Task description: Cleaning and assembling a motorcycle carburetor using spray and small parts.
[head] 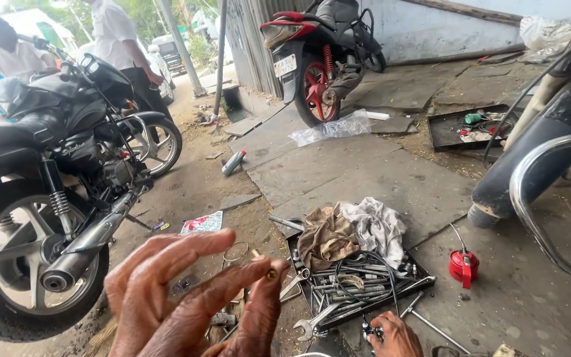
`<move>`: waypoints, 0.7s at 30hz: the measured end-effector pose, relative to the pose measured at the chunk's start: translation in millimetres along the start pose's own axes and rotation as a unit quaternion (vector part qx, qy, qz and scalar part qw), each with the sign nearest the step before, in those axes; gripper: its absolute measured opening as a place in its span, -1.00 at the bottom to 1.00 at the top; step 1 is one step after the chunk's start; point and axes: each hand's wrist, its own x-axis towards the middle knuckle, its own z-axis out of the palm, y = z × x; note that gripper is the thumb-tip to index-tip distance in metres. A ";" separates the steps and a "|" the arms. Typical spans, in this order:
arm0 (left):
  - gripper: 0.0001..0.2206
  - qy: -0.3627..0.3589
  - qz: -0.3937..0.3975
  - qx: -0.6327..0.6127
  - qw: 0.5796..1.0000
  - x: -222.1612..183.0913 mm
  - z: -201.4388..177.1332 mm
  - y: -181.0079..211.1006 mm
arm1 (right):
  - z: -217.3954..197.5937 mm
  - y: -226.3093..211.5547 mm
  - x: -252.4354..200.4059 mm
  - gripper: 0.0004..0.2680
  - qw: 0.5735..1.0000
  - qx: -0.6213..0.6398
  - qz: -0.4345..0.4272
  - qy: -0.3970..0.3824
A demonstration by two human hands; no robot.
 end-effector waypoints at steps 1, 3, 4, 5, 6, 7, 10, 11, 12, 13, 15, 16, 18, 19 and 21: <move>-0.83 0.004 0.008 0.005 1.000 0.9 0.6 -1.0 | -1.4 -1.4 -1.3 -0.75 1.000 0.006 -0.005 0.000; -0.83 0.006 0.012 0.010 1.000 3.5 1.8 2.2 | 0.7 -0.1 1.3 -0.75 1.000 0.012 -0.008 0.001; -0.83 0.008 0.012 0.017 1.000 4.0 1.9 3.6 | 2.5 0.8 1.5 -0.75 1.000 0.016 -0.011 -0.001; -0.83 0.007 0.013 0.016 1.000 4.8 2.1 5.4 | 3.6 -0.2 1.3 -0.75 1.000 0.018 -0.010 -0.001; -0.83 0.006 0.008 0.023 1.000 5.5 2.9 7.2 | 3.8 -0.2 1.3 -0.73 1.000 0.015 -0.015 0.007; -0.83 0.005 0.002 0.030 1.000 6.1 3.9 9.0 | 4.1 -0.1 1.4 -0.72 1.000 0.011 -0.020 0.014; -0.83 -0.002 0.007 0.033 0.999 7.5 6.9 10.6 | -19.1 -20.3 -12.3 -0.76 0.999 0.007 0.016 -0.028; -0.83 -0.002 0.007 0.033 0.999 7.6 8.5 12.1 | -15.5 -15.8 -8.7 -0.76 0.999 0.008 0.016 -0.027; -0.83 -0.002 0.004 0.034 0.999 7.4 9.4 13.4 | -11.3 -11.6 -5.7 -0.76 0.999 0.010 0.009 -0.029; -0.83 -0.002 0.001 0.035 0.999 7.1 10.5 14.4 | -6.9 -7.5 -2.6 -0.76 0.999 0.012 0.002 -0.032; -0.83 -0.002 -0.003 0.031 1.000 6.4 11.5 14.6 | -13.7 -12.6 -7.2 -0.75 0.999 0.010 0.012 -0.039; -0.83 -0.002 -0.006 0.029 1.000 6.2 11.8 14.5 | -17.0 -15.4 -9.6 -0.75 0.999 0.008 0.021 -0.046; -0.83 -0.004 -0.004 0.025 1.000 6.4 12.2 15.6 | -18.2 -15.7 -11.0 -0.75 0.998 0.008 0.024 -0.051; -0.83 -0.005 -0.001 0.023 1.000 6.3 12.4 15.9 | -18.6 -15.9 -11.6 -0.74 0.998 0.008 0.026 -0.055; -0.82 -0.004 0.001 0.022 1.000 5.9 12.5 16.5 | -8.2 -7.7 -5.8 -0.75 0.999 0.006 0.015 -0.046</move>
